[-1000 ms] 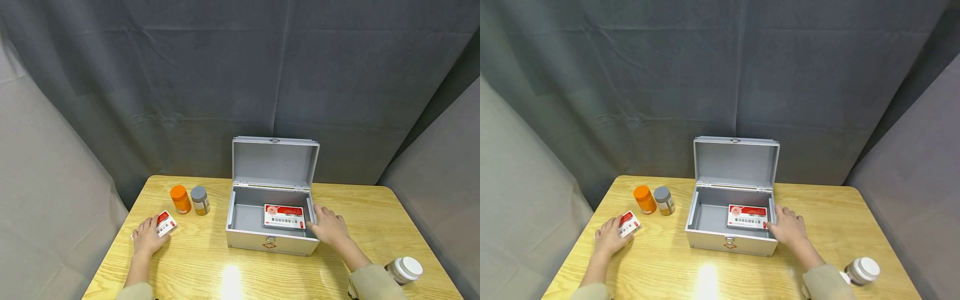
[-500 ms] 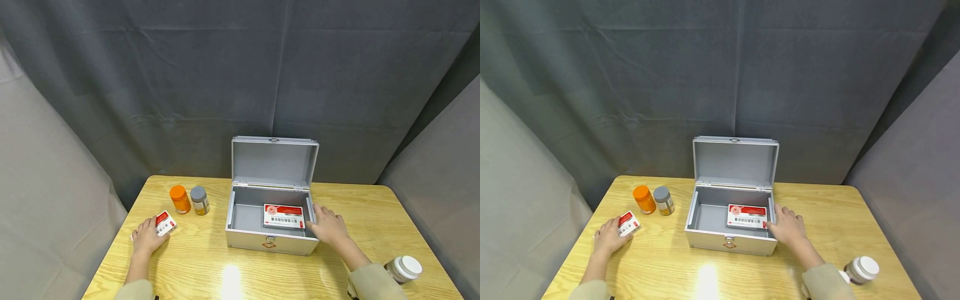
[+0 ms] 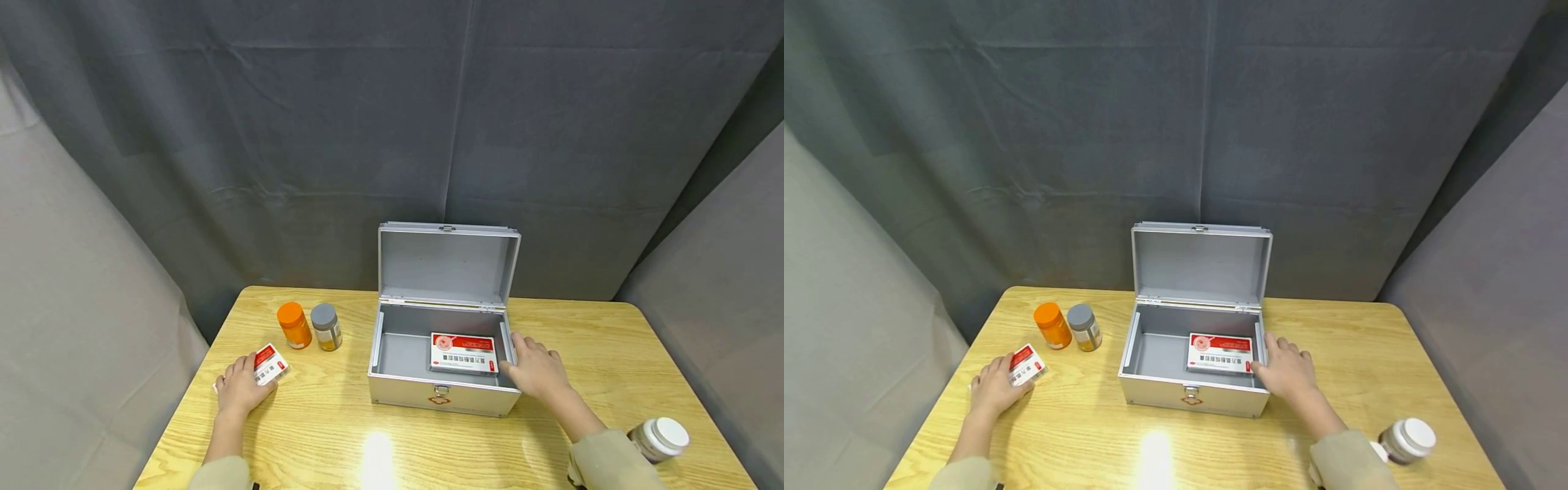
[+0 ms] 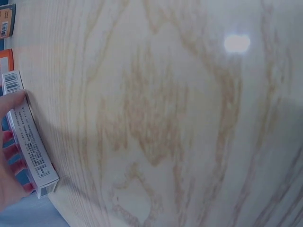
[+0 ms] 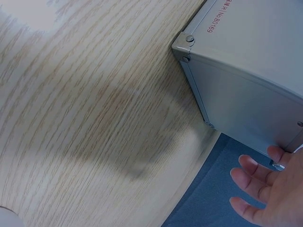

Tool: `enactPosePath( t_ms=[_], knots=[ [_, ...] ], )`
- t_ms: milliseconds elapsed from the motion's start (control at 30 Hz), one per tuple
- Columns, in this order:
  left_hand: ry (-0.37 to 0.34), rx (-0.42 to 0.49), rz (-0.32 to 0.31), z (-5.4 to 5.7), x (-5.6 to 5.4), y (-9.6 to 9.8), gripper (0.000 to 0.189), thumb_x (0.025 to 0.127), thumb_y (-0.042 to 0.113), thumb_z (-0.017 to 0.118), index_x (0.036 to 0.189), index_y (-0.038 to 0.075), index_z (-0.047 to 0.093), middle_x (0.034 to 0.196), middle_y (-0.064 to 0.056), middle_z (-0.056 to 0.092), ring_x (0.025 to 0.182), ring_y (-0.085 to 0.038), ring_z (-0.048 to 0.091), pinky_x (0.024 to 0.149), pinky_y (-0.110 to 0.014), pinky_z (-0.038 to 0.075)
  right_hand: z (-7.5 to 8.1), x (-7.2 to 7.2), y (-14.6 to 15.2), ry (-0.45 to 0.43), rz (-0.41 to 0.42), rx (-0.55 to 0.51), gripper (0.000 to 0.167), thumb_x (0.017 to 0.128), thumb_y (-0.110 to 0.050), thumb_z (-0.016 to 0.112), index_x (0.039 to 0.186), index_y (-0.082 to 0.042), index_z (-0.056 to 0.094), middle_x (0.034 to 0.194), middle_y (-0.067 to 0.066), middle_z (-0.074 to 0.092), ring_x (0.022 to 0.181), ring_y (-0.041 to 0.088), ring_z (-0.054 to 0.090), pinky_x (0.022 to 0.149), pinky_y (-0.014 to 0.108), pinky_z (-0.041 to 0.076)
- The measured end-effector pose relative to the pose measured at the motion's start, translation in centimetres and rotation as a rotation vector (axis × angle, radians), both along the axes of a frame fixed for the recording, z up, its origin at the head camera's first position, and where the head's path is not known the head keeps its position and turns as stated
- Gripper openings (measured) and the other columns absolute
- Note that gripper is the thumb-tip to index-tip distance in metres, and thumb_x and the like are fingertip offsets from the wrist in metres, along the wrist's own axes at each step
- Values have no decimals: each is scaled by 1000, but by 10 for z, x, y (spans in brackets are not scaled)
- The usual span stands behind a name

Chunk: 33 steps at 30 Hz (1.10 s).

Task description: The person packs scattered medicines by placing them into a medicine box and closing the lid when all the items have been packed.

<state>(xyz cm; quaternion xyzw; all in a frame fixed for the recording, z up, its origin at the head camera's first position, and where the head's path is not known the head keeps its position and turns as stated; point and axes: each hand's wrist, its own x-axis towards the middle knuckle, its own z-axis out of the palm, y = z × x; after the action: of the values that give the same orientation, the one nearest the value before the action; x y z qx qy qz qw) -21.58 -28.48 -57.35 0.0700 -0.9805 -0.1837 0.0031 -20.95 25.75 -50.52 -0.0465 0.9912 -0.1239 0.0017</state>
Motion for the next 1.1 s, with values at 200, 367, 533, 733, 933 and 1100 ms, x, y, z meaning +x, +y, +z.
enactPosePath(
  t_ms=[200, 367, 533, 733, 933, 1100],
  knots=[
    [19, 7, 6, 0, 0, 1, 83, 73, 35, 69, 136, -3, 32, 132, -27, 35, 119, -45, 30, 95, -64, 15, 1, 0, 0, 3, -1, -1, 68, 83, -40, 53, 132, 2, 34, 124, 31, 46, 111, 50, 43, 86, 66, 30],
    [55, 22, 27, 2, -1, 3, 82, 74, 36, 68, 137, -1, 31, 132, -25, 35, 118, -44, 31, 93, -63, 18, -1, 0, 0, 0, 0, 0, 68, 83, -40, 54, 133, 2, 34, 123, 30, 46, 110, 49, 44, 86, 65, 30],
    [145, 37, 40, 10, -3, 6, 80, 72, 35, 68, 136, 0, 33, 130, -24, 36, 115, -42, 33, 89, -60, 22, -2, -1, 1, 4, 0, 1, 67, 82, -39, 54, 133, 1, 34, 123, 30, 47, 110, 49, 44, 85, 65, 30],
    [223, 50, 33, 27, -7, 11, 78, 72, 35, 68, 135, 3, 34, 130, -21, 38, 115, -40, 34, 90, -58, 22, -3, -2, 1, 6, 1, -2, 68, 82, -39, 54, 133, 1, 34, 123, 30, 46, 110, 49, 44, 85, 65, 30],
    [299, 58, 17, 44, -7, 19, 77, 71, 32, 70, 134, 3, 36, 129, -20, 38, 114, -40, 34, 91, -58, 22, -3, -1, 1, 7, 6, -6, 67, 83, -39, 54, 133, 1, 34, 123, 30, 46, 110, 49, 44, 85, 65, 30],
    [341, 49, 0, 55, -8, 23, 77, 71, 32, 70, 134, 4, 36, 130, -20, 38, 115, -39, 34, 91, -58, 22, -2, -1, 1, 12, 7, -9, 66, 83, -38, 54, 131, 1, 35, 122, 30, 47, 109, 49, 45, 84, 65, 31]
  ],
)
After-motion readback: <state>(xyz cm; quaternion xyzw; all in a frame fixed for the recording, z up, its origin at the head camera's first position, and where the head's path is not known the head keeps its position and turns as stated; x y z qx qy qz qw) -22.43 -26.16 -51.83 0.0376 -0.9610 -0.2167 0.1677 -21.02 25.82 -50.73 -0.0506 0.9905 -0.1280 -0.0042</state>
